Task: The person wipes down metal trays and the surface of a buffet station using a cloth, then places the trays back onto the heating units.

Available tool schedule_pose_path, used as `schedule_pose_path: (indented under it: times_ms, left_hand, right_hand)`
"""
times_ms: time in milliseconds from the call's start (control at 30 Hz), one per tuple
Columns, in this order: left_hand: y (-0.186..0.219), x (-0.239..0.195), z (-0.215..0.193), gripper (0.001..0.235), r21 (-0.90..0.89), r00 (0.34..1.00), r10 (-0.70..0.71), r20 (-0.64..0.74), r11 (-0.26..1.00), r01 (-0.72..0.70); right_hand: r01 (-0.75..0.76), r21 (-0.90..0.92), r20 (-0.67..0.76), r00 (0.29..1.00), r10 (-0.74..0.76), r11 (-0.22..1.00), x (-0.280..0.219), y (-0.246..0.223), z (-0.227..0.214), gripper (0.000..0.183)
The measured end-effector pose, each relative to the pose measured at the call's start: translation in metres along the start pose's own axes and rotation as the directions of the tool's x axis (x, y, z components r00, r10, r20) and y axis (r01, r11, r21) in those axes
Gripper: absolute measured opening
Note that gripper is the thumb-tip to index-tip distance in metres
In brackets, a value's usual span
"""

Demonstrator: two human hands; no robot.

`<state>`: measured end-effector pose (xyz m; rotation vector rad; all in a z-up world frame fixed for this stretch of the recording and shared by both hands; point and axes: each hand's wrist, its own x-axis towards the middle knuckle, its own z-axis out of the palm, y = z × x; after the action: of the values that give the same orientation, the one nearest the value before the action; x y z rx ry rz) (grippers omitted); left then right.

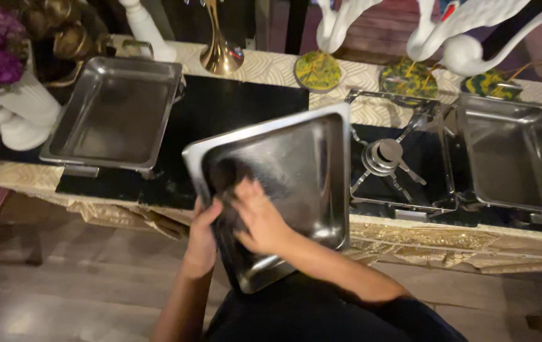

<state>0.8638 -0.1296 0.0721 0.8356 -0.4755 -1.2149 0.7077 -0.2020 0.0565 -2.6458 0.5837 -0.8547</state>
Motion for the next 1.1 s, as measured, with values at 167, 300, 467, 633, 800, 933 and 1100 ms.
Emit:
schedule_pose_path:
  times_ms: [167, 300, 467, 633, 800, 933, 1100]
  left_hand:
    - [0.025, 0.002, -0.008, 0.043, -0.101, 0.982, 0.15, -0.117, 0.982, -0.162]
    - [0.027, 0.004, -0.024, 0.027, -0.086, 0.917, 0.367, -0.154, 0.92, -0.383]
    - [0.026, 0.007, -0.03, 0.023, -0.102, 0.902, 0.396, -0.17, 0.904, -0.416]
    - [0.037, -0.022, -0.022, 0.035, -0.017, 0.928, 0.325, -0.182, 0.943, -0.333]
    - [0.038, -0.036, 0.002, 0.028, -0.01, 0.927, 0.303, -0.222, 0.95, -0.313]
    - [0.05, -0.057, 0.014, 0.034, -0.012, 0.942, 0.164, -0.293, 0.985, -0.175]
    - [0.019, -0.06, 0.012, 0.04, 0.07, 0.99, 0.032, -0.136, 0.997, -0.023]
  right_hand:
    - [0.109, 0.174, 0.185, 0.973, -0.141, 0.979, -0.052, -0.013, 0.004, 0.077]
    - [0.116, 0.202, 0.314, 0.933, -0.176, 0.973, -0.072, -0.002, -0.011, 0.043]
    - [0.259, 0.063, 0.144, 0.953, -0.266, 0.964, -0.059, 0.032, -0.046, 0.048]
    - [-0.037, -0.401, 0.334, 0.925, 0.184, 0.915, -0.057, 0.081, -0.076, 0.049]
    - [-0.075, -0.382, 0.105, 0.987, 0.125, 0.921, -0.057, 0.095, -0.097, 0.049]
    - [-0.171, -0.232, -0.489, 0.871, 0.037, 0.957, -0.054, 0.074, -0.133, 0.069]
    - [-0.162, -0.475, -0.366, 0.93, -0.027, 0.865, -0.023, 0.061, -0.101, 0.067]
